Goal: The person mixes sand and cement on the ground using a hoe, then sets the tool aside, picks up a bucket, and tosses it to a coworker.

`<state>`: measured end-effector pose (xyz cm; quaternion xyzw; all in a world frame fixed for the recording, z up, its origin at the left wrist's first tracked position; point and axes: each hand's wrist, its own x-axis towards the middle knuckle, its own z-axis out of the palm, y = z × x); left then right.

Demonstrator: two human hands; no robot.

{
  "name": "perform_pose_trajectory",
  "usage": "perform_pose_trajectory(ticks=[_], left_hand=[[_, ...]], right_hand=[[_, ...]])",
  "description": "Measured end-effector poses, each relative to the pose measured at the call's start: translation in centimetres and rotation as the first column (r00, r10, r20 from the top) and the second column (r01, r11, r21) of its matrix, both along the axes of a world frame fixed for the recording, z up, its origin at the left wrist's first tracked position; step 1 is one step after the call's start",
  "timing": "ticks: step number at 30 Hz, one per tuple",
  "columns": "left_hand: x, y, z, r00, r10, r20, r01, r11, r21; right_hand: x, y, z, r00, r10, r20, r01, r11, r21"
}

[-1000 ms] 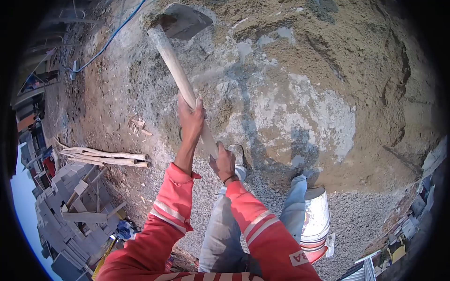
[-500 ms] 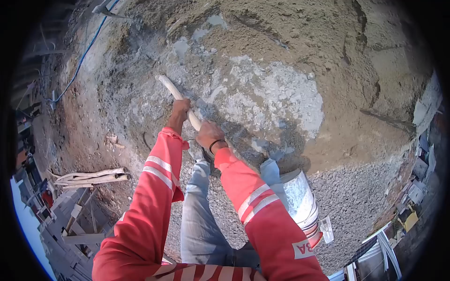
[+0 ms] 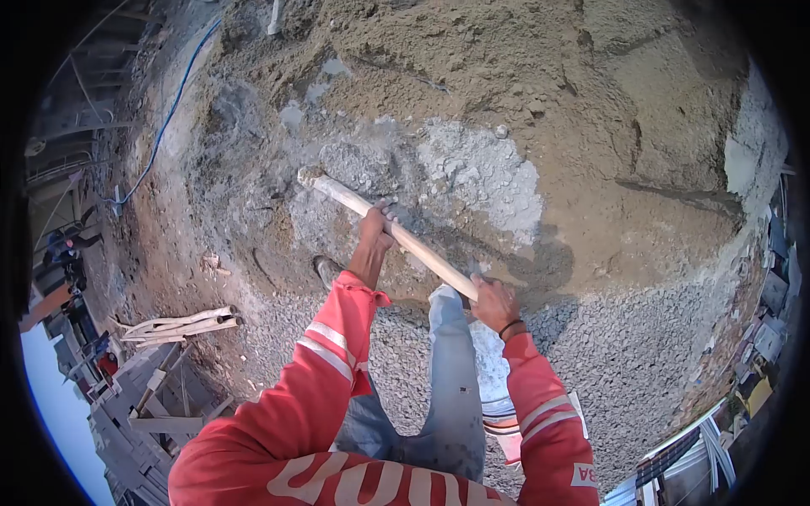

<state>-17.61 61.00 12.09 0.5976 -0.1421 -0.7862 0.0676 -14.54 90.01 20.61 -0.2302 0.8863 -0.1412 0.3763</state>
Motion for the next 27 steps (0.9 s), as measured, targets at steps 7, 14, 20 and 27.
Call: perform_pose_trajectory(ticks=[7,14,20,27], left_hand=[[3.0,7.2,7.5,0.999,-0.006,-0.038,0.000,0.987,-0.160],[6.1,8.6,-1.3,0.968,-0.232,0.090,0.241,0.964,-0.112],[5.6,5.0,3.4,0.998,-0.045,0.038,0.039,0.987,0.158],[4.5,-12.9,15.5,0.968,0.247,-0.043,-0.251,0.953,-0.172]], right_hand=[[4.2,6.4,-0.9,0.994,-0.096,-0.055,0.098,0.994,0.040],[9.6,4.8,1.3,0.990,-0.132,-0.048,0.139,0.963,0.230],[5.7,3.0,5.1,0.991,0.037,-0.125,-0.011,0.979,0.205],[-2.2,-12.0,7.3,0.932,0.326,-0.160,-0.343,0.935,-0.090]])
